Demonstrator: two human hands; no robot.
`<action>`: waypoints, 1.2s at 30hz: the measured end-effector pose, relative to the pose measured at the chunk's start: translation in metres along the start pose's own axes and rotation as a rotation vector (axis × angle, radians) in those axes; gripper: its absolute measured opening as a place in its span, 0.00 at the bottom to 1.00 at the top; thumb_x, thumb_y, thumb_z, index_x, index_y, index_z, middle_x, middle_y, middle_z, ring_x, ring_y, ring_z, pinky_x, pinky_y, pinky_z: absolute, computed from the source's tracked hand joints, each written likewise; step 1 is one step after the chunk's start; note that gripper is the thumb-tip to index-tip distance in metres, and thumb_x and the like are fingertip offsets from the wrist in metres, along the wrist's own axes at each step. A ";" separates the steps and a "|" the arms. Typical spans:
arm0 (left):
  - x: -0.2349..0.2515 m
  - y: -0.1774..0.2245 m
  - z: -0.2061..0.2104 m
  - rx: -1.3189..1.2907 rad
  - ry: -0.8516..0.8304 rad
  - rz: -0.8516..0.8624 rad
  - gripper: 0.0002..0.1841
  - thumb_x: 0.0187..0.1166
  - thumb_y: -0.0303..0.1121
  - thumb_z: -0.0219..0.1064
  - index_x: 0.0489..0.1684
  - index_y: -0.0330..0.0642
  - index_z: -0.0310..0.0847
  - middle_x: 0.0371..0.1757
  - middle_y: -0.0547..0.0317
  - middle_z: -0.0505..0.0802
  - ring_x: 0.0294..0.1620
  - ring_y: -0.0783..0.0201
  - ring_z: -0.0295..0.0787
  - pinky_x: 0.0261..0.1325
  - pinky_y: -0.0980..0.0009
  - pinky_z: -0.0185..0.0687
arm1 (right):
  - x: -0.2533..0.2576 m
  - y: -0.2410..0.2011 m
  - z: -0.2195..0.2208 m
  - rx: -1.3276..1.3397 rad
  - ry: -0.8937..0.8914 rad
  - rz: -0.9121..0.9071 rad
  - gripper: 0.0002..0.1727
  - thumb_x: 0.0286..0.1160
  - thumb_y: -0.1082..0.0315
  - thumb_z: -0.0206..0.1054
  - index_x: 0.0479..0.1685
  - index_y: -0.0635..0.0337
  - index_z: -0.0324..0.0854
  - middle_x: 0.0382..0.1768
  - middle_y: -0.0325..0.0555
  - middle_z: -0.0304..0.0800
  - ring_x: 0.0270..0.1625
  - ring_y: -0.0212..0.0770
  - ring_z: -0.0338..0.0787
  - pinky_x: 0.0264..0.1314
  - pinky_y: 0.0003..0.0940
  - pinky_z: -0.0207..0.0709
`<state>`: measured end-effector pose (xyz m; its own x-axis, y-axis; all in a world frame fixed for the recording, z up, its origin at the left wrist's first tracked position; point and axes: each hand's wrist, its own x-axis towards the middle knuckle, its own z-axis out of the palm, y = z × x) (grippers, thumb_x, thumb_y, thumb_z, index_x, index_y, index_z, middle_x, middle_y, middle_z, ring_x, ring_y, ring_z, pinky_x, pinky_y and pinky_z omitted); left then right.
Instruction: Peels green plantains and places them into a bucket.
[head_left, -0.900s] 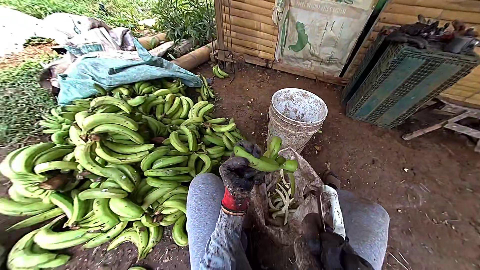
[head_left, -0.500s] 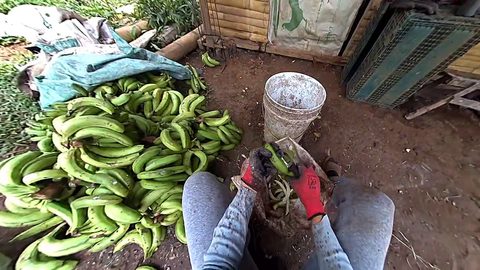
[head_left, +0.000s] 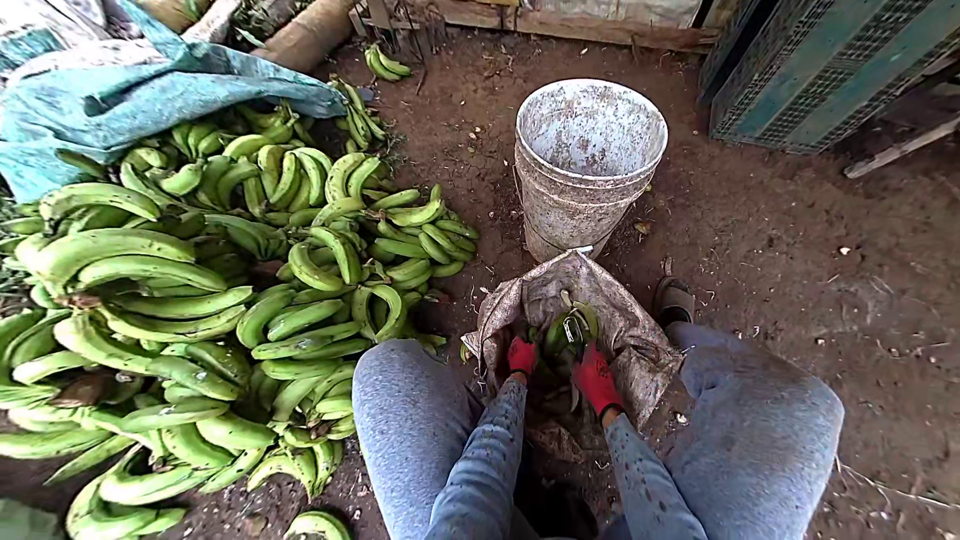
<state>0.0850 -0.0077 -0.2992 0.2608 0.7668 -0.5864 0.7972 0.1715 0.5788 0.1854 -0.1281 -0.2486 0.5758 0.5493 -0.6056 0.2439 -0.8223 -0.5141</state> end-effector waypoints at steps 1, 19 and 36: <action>-0.003 0.002 -0.001 -0.053 0.029 0.030 0.28 0.89 0.39 0.60 0.82 0.29 0.67 0.80 0.34 0.78 0.85 0.45 0.70 0.88 0.52 0.58 | -0.002 -0.002 -0.004 0.027 -0.018 -0.015 0.40 0.87 0.47 0.61 0.89 0.66 0.56 0.72 0.67 0.81 0.73 0.59 0.84 0.78 0.55 0.74; -0.002 0.001 0.017 -0.356 0.166 -0.151 0.30 0.83 0.36 0.69 0.79 0.26 0.68 0.74 0.32 0.82 0.78 0.45 0.77 0.82 0.53 0.68 | 0.005 0.016 0.021 -0.120 -0.292 0.057 0.26 0.94 0.54 0.48 0.76 0.63 0.77 0.74 0.62 0.82 0.80 0.57 0.80 0.82 0.57 0.68; -0.008 -0.001 0.009 -0.355 0.038 -0.104 0.18 0.89 0.29 0.57 0.68 0.22 0.76 0.61 0.32 0.87 0.60 0.50 0.84 0.68 0.56 0.76 | 0.022 0.024 0.049 -0.094 -0.264 -0.020 0.28 0.96 0.56 0.41 0.81 0.66 0.72 0.77 0.63 0.79 0.82 0.56 0.77 0.86 0.54 0.65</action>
<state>0.0870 -0.0193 -0.3004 0.1626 0.7550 -0.6353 0.5784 0.4487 0.6813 0.1655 -0.1284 -0.3034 0.3496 0.5751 -0.7396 0.3320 -0.8143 -0.4762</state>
